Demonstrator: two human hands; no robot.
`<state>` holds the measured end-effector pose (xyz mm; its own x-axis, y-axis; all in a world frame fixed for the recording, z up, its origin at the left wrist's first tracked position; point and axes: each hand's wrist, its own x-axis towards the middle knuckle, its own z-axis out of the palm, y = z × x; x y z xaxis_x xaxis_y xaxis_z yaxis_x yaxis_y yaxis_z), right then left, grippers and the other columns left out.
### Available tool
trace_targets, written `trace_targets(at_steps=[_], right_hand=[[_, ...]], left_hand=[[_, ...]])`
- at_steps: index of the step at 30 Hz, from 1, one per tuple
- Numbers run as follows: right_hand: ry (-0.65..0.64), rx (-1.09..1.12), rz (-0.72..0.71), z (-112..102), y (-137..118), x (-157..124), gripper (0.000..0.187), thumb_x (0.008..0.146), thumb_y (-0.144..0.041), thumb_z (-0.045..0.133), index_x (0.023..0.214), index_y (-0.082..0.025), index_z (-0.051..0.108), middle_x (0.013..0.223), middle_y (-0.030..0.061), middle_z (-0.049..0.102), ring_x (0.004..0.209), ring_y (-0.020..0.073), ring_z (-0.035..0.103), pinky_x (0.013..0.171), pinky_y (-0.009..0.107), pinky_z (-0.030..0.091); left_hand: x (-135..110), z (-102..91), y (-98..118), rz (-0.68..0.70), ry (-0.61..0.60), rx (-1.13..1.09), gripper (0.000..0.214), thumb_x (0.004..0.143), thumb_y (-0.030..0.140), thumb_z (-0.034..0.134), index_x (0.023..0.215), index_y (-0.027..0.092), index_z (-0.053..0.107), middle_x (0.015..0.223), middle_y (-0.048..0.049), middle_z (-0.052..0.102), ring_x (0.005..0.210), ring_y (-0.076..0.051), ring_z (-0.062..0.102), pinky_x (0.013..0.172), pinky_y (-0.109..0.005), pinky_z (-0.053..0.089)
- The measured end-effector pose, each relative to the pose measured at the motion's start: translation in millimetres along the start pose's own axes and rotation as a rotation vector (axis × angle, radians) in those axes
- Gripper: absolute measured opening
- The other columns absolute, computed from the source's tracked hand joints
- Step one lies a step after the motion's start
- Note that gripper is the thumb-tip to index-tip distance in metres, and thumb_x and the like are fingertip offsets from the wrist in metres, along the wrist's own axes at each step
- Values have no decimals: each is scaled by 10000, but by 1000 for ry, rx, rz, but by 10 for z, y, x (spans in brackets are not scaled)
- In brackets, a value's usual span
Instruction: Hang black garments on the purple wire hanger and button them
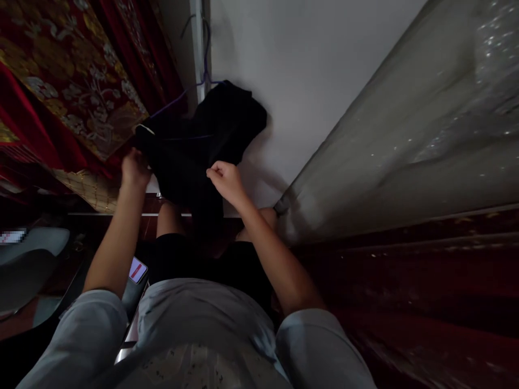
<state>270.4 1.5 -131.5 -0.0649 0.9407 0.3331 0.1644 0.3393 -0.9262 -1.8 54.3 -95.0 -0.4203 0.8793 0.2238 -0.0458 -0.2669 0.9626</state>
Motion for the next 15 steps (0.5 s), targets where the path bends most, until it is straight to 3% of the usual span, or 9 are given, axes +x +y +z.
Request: trace_targets(at_steps=[2,3,5,7,9,11,13,15], right_hand=[[-51,40,27,-21,-30,-36,195,852,-234,628,668,-190,580,545,-37,485,520,99,415,525,254,262],[-66,57,43,-35,-37,-36,192,850,-232,628,669,-189,583,530,-40,476,503,94,400,514,252,252],[-64,70,63,-77,-39,-11,191,856,-220,621,670,-185,592,513,-44,462,480,87,373,505,251,245],[-46,27,65,-129,-38,21,210,864,-207,625,658,-179,601,519,-34,478,489,90,388,520,256,273],[-66,-30,33,-170,-55,29,211,875,-236,662,676,-172,634,599,1,569,564,111,487,575,263,352],[-151,-25,-28,-174,-94,-4,142,874,-314,727,831,-180,715,815,46,699,751,158,619,699,286,455],[-278,34,-78,-120,-141,-68,301,814,-373,824,1056,-217,737,1066,62,734,972,207,665,855,331,510],[-364,80,-72,-17,-177,-141,417,749,-355,886,1111,-227,723,1112,61,727,1034,234,659,917,364,524]], left_hand=[[-272,-21,-305,-56,-90,104,326,1062,327,610,779,175,556,652,28,548,671,-132,596,789,-284,558],[-385,-23,-398,-50,-219,194,325,1015,288,680,733,168,571,621,34,548,630,-125,565,777,-283,552],[-518,-20,-456,-4,-473,355,317,910,197,787,659,158,599,576,39,558,581,-113,513,763,-276,540],[-535,7,-370,63,-641,422,276,861,167,826,657,155,640,605,27,607,601,-118,534,768,-271,539],[-513,91,-196,91,-663,296,230,880,215,826,719,156,672,695,-3,663,667,-136,610,790,-284,559],[-538,239,10,116,-651,116,234,939,322,786,804,160,686,787,-34,691,742,-157,676,819,-314,588],[-645,421,201,165,-621,11,271,963,409,763,862,167,694,834,-50,703,784,-178,705,828,-339,608],[-803,582,345,254,-636,27,300,954,461,766,885,175,711,863,-59,717,832,-199,718,838,-349,615]])
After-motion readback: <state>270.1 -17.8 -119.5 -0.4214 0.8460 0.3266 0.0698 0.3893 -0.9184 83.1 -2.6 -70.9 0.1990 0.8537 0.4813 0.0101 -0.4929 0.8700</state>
